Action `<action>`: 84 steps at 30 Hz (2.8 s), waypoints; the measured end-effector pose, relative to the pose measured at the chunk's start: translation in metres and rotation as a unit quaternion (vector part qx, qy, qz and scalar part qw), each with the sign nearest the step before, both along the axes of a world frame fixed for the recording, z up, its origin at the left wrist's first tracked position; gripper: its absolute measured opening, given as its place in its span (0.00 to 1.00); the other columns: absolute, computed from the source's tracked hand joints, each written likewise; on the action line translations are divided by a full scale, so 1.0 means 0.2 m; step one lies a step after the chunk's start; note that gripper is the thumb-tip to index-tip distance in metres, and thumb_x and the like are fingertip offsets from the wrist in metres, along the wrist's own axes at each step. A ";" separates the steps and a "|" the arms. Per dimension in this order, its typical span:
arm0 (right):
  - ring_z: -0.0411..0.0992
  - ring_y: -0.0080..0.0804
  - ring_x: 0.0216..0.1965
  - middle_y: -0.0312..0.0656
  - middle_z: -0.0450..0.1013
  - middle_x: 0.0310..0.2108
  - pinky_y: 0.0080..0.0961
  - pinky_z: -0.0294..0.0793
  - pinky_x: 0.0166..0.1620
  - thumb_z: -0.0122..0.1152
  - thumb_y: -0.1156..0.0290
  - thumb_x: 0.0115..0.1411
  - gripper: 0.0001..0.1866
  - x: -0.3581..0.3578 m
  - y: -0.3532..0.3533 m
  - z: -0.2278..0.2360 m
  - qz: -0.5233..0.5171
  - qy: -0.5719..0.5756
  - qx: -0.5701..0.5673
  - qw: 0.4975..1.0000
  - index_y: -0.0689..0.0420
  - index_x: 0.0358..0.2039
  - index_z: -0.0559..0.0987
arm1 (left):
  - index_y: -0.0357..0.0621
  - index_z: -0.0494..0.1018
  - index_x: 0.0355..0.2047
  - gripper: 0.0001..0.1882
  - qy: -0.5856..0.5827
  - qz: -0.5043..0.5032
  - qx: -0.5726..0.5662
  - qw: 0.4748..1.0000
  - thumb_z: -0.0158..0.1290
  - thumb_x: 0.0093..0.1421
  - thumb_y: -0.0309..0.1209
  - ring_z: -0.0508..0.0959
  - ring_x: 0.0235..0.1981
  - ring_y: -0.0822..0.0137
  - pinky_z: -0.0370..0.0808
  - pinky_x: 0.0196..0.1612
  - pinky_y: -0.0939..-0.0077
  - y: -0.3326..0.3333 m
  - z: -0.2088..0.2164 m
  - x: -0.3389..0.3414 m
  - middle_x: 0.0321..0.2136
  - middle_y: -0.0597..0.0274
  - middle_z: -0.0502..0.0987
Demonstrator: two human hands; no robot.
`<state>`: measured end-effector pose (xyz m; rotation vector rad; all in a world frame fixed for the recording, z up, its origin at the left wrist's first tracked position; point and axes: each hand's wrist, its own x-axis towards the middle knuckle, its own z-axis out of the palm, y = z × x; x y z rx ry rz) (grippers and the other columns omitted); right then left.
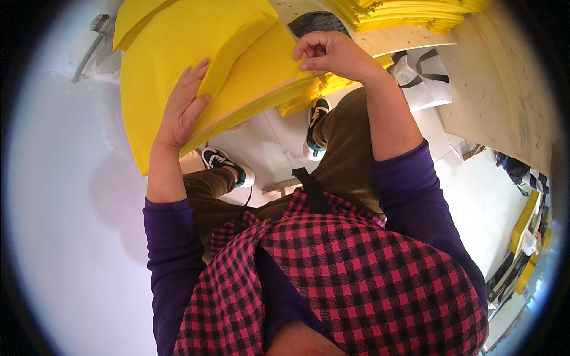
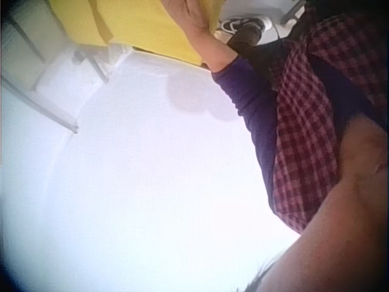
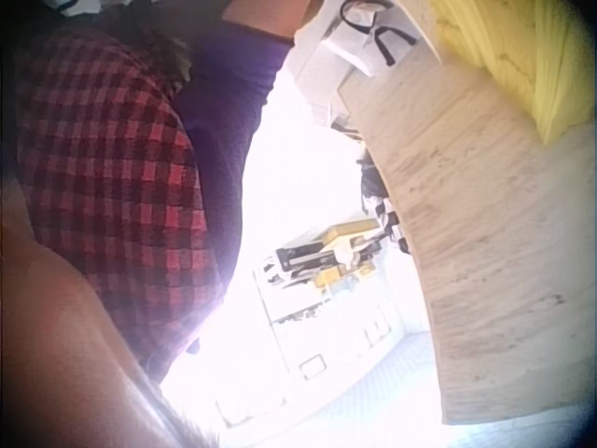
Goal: The person repeatedly picks up stacks of yellow foam sheets, aligns them, and places them on a growing pile on a wooden workbench. The person uses both hands to handle the sheets and occasionally uses a small dark tool to adjust the edges.
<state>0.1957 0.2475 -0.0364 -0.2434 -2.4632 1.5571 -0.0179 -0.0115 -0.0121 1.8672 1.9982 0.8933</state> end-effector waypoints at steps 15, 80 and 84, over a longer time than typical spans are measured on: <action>0.68 0.18 0.31 0.32 0.70 0.27 0.17 0.68 0.37 0.62 0.76 0.55 0.03 -0.01 -0.03 0.02 -0.029 0.018 0.036 0.999 0.60 0.30 0.77 | 0.36 0.67 0.56 0.27 0.004 0.009 -0.013 1.000 0.44 0.56 0.35 0.56 0.66 0.54 0.41 0.69 0.60 0.00 0.03 0.03 0.61 0.51 0.62; 0.73 0.34 0.43 0.40 0.75 0.41 0.29 0.69 0.51 0.63 0.77 0.52 0.21 -0.23 -0.09 0.17 -0.125 0.219 0.196 0.948 0.56 0.48 0.75 | 0.41 0.67 0.56 0.26 0.054 -0.010 -0.013 0.998 0.46 0.57 0.33 0.57 0.65 0.51 0.45 0.67 0.54 -0.01 0.02 0.01 0.60 0.53 0.64; 0.73 0.34 0.43 0.35 0.77 0.39 0.27 0.67 0.54 0.66 0.81 0.46 0.22 -0.29 -0.07 0.11 -0.002 0.183 0.122 0.975 0.52 0.45 0.78 | 0.43 0.68 0.56 0.26 0.064 -0.008 -0.015 0.998 0.47 0.56 0.33 0.58 0.65 0.51 0.46 0.67 0.54 -0.02 0.03 0.02 0.60 0.53 0.65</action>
